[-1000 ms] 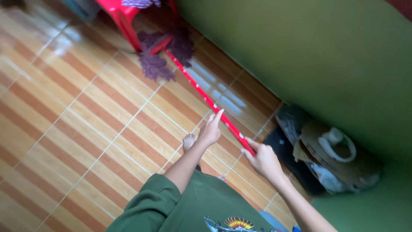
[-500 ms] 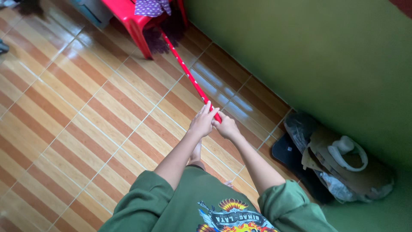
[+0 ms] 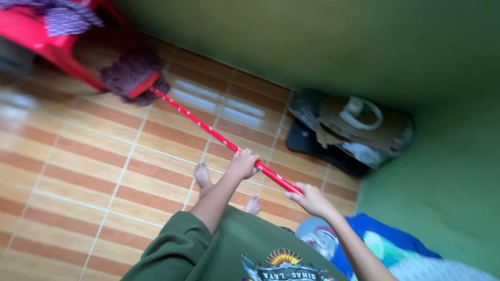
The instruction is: The person mops the tiled floor of a room by hand using a mop, moving the mop head back and forth across different sections of the floor and reaching into corners.
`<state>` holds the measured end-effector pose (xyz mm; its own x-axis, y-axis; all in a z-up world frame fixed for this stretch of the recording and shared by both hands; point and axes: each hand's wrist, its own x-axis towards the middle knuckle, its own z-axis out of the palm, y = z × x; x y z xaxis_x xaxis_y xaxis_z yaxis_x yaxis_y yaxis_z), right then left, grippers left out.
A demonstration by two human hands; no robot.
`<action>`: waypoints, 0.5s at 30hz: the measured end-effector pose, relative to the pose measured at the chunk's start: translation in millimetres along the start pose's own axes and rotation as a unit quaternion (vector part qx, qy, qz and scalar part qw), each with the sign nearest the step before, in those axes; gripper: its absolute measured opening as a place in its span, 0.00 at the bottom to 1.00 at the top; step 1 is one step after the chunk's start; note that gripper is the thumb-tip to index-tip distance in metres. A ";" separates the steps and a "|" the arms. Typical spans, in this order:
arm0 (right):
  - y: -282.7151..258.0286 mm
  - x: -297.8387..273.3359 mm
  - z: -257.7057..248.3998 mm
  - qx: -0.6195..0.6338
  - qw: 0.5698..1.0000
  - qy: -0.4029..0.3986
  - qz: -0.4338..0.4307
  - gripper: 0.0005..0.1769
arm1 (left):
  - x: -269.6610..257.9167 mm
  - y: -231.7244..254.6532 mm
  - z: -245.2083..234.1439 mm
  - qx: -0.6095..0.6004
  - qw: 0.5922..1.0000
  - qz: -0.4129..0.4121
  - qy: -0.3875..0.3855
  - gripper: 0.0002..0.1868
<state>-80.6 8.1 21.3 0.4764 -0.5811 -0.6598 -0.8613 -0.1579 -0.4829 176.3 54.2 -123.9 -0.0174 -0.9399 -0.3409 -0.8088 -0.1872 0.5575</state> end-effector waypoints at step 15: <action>294.5 -370.2 104.1 0.391 0.876 -0.045 0.278 0.14 | -71.6 188.7 194.3 0.101 0.872 0.294 -0.377 0.23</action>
<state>-492.3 259.9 63.5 0.0639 -0.3235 -0.9441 -0.5976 0.7452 -0.2958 -89.3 141.7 -141.4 -0.7849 -0.3861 -0.4845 -0.6150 0.3904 0.6851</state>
